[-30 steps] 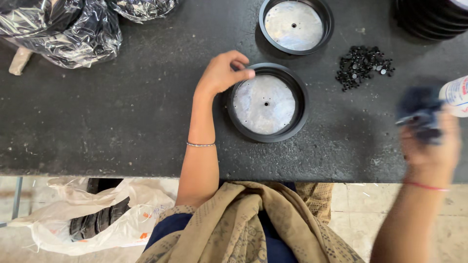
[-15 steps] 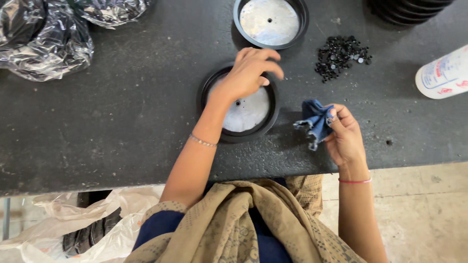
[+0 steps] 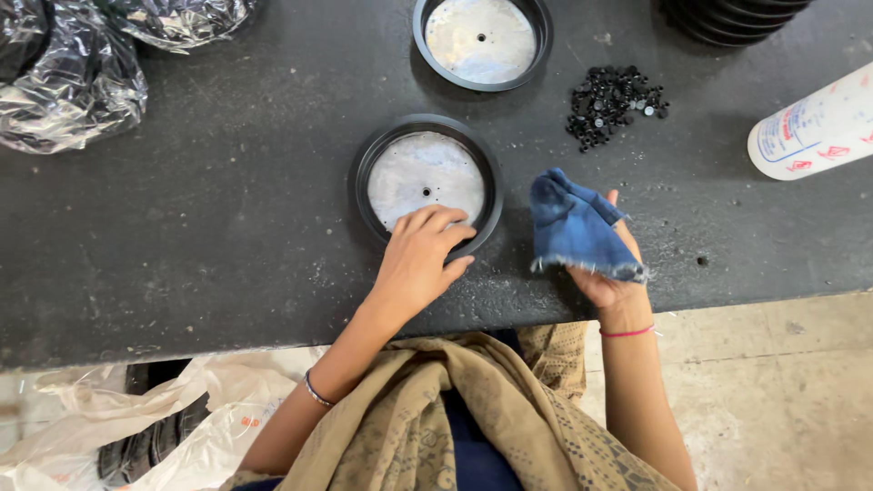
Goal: The person unwraps a black ribbed plastic disc from a plastic bag, places it onto a white felt pad seated in a black plastic ring, presses it into place, and wraps the assembled unit in plastic. They stack finished assemblies with others on the workbench and repeat the cycle with additional parts.
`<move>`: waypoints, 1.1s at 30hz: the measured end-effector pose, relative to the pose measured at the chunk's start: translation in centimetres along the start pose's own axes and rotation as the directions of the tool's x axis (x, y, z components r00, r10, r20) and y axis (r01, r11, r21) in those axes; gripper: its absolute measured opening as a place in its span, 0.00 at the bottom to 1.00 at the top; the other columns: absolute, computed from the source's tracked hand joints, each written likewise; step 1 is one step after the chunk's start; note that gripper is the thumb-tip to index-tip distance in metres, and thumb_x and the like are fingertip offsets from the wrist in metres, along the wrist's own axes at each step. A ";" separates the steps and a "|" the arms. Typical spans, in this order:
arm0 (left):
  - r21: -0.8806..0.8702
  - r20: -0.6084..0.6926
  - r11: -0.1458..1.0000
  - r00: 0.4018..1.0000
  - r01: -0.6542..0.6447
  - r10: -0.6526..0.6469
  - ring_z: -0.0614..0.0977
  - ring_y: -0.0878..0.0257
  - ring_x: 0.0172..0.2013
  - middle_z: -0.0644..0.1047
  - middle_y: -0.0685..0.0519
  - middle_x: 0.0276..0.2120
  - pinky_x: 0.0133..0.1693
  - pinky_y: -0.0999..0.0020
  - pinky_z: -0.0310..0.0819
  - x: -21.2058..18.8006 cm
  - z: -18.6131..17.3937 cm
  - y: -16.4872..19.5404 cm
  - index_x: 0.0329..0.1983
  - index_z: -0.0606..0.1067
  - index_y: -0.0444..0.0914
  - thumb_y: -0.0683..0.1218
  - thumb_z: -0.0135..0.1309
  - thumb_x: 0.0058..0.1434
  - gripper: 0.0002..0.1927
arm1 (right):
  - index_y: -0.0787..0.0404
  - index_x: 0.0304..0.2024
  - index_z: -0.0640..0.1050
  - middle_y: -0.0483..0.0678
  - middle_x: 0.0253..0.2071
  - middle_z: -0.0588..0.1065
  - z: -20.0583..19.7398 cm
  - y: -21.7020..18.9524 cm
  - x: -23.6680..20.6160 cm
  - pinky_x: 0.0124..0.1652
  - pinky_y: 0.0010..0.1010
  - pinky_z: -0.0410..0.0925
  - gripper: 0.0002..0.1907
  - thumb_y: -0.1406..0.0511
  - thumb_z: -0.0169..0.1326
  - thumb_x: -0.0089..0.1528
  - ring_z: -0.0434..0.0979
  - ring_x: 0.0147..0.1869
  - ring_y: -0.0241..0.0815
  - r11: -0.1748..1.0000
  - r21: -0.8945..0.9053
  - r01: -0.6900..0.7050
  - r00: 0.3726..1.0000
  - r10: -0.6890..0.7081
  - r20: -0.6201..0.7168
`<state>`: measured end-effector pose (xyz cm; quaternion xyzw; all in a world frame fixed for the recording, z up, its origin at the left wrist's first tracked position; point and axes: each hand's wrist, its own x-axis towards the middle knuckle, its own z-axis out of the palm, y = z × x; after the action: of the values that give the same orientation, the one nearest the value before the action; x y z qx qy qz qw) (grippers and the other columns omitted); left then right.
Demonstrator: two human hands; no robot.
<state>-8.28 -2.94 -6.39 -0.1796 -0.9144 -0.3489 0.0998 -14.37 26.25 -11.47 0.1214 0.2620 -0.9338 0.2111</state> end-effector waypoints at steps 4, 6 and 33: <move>-0.015 0.060 0.998 0.996 0.061 -0.060 0.74 0.54 0.59 0.78 0.52 0.55 0.59 0.55 0.63 -1.6 -1.7 -0.8 0.45 0.80 0.38 0.42 0.62 0.51 0.16 | 0.63 0.52 0.75 0.51 0.47 0.77 0.4 0.5 -0.5 0.49 0.32 0.74 0.10 0.71 0.57 0.68 0.79 0.48 0.41 0.904 -0.381 0.194 0.979 -0.205 0.012; 0.001 0.083 0.997 0.994 0.076 -0.076 0.74 0.53 0.60 0.78 0.52 0.56 0.59 0.56 0.63 -2.4 -3.1 -1.2 0.44 0.80 0.38 0.41 0.61 0.50 0.16 | 0.63 0.50 0.75 0.49 0.47 0.77 1.0 0.7 -1.0 0.50 0.28 0.73 0.11 0.76 0.58 0.67 0.78 0.49 0.37 0.798 -0.520 0.305 0.946 -0.319 0.066; 0.373 -0.139 0.896 0.969 0.242 -0.204 0.62 0.42 0.69 0.64 0.37 0.67 0.67 0.45 0.52 1.2 0.2 -3.2 0.65 0.67 0.31 0.57 0.62 0.55 0.40 | 0.63 0.40 0.82 0.50 0.42 0.80 10.8 7.9 3.7 0.47 0.33 0.74 0.07 0.76 0.58 0.60 0.82 0.46 0.48 -0.392 -0.779 0.490 0.715 -0.331 0.616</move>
<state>-10.63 -4.71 -8.09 -0.0331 -0.9738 -0.1786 0.1366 -15.21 13.04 -7.15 -0.2386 0.8744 -0.4023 -0.1290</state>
